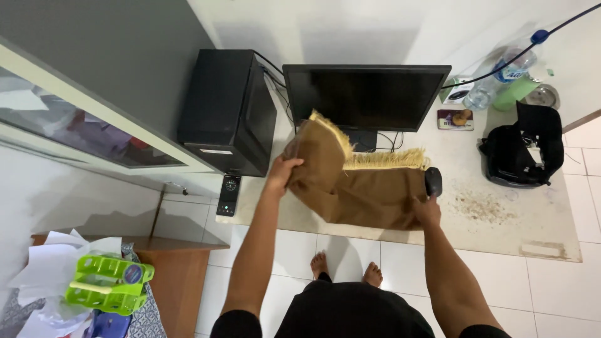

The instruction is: The recorder organizes a workspace by plugging in a monitor, arranging peripherals, packing cables, folding a cloth, and sorting items into organizer trays.

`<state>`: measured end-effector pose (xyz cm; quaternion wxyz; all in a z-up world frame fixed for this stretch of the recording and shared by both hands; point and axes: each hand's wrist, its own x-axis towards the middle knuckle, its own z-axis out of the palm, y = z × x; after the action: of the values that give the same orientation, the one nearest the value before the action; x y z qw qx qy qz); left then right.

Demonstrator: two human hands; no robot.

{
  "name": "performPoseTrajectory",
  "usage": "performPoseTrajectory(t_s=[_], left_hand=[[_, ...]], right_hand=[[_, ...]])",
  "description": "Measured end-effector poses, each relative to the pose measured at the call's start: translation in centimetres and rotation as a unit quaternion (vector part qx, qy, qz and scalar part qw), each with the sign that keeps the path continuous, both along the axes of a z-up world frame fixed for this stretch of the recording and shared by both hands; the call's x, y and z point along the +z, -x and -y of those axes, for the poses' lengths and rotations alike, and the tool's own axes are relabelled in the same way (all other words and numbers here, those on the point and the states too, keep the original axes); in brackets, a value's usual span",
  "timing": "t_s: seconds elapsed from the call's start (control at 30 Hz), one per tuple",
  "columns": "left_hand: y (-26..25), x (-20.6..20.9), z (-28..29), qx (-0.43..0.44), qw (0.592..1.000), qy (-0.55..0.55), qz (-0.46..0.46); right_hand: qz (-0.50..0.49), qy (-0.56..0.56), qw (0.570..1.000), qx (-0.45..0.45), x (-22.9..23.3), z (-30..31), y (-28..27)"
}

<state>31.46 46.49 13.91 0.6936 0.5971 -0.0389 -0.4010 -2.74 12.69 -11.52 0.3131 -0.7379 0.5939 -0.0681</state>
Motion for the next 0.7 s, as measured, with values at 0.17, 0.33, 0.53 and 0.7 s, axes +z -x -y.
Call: performPoseTrajectory(t_s=[0.17, 0.33, 0.53, 0.7], left_hand=[[-2.5, -0.6, -3.0, 0.033, 0.997, -0.033, 0.058], [-2.4, 2.9, -4.3, 0.053, 0.991, 0.003, 0.122], [-3.8, 0.3, -4.3, 0.078, 0.993, -0.042, 0.079], [-6.9, -13.5, -6.0, 0.069, 0.977, -0.129, 0.154]], right_hand=[[-0.016, -0.021, 0.999, 0.027, 1.4, 0.0, 1.2], [-0.030, -0.101, 0.992, 0.062, 1.3, 0.7, 0.8], [-0.021, 0.002, 0.999, -0.037, -2.9, 7.1, 5.2], [-0.022, 0.037, 0.997, -0.070, 4.7, 8.6, 9.9]])
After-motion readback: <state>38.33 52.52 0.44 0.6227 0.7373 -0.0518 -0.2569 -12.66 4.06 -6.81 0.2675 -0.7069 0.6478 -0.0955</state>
